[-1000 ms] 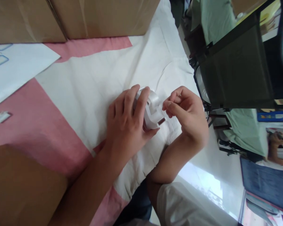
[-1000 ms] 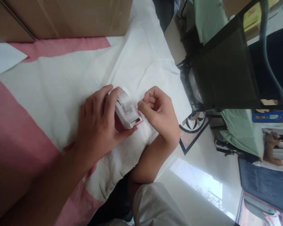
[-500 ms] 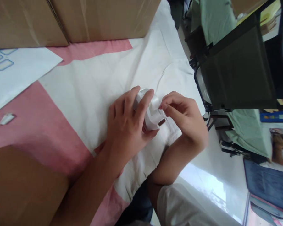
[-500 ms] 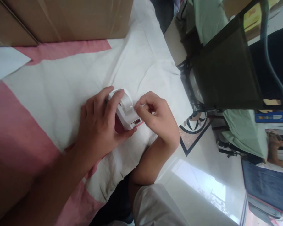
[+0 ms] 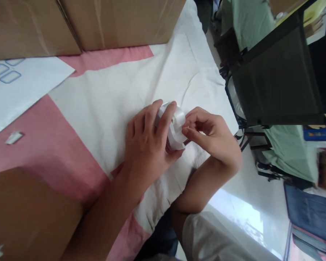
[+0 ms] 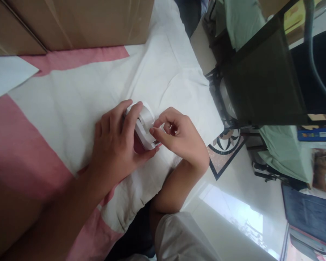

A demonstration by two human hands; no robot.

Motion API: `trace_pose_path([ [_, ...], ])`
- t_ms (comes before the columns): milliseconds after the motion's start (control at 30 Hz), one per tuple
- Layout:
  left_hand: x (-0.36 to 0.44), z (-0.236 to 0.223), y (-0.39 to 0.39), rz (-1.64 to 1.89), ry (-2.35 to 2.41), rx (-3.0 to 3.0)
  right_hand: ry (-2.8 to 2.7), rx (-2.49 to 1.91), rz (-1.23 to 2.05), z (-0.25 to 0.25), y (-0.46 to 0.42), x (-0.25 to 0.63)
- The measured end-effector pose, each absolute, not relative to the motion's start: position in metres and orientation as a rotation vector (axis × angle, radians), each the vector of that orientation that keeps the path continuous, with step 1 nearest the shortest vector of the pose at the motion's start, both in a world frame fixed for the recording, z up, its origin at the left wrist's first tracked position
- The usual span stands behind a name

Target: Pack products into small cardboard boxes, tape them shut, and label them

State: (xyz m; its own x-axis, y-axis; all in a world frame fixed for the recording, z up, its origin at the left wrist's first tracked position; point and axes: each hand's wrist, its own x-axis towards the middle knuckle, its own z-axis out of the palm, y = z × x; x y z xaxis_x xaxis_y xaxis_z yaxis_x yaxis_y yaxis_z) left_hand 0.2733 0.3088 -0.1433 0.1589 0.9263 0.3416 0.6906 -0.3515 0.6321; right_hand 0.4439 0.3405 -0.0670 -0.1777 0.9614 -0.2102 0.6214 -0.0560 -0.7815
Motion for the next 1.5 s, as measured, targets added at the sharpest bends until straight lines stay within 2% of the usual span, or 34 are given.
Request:
trace_pose_path([
  [900,0.273,-0.143,0.309,0.977,1.558,2.132,-1.772,-1.643,1.074,-0.067,0.338,0.437],
  [1500,0.273,-0.142,0.308,0.973,1.567,2.148,-1.405,-1.547,1.235,-0.063,0.333,0.432],
])
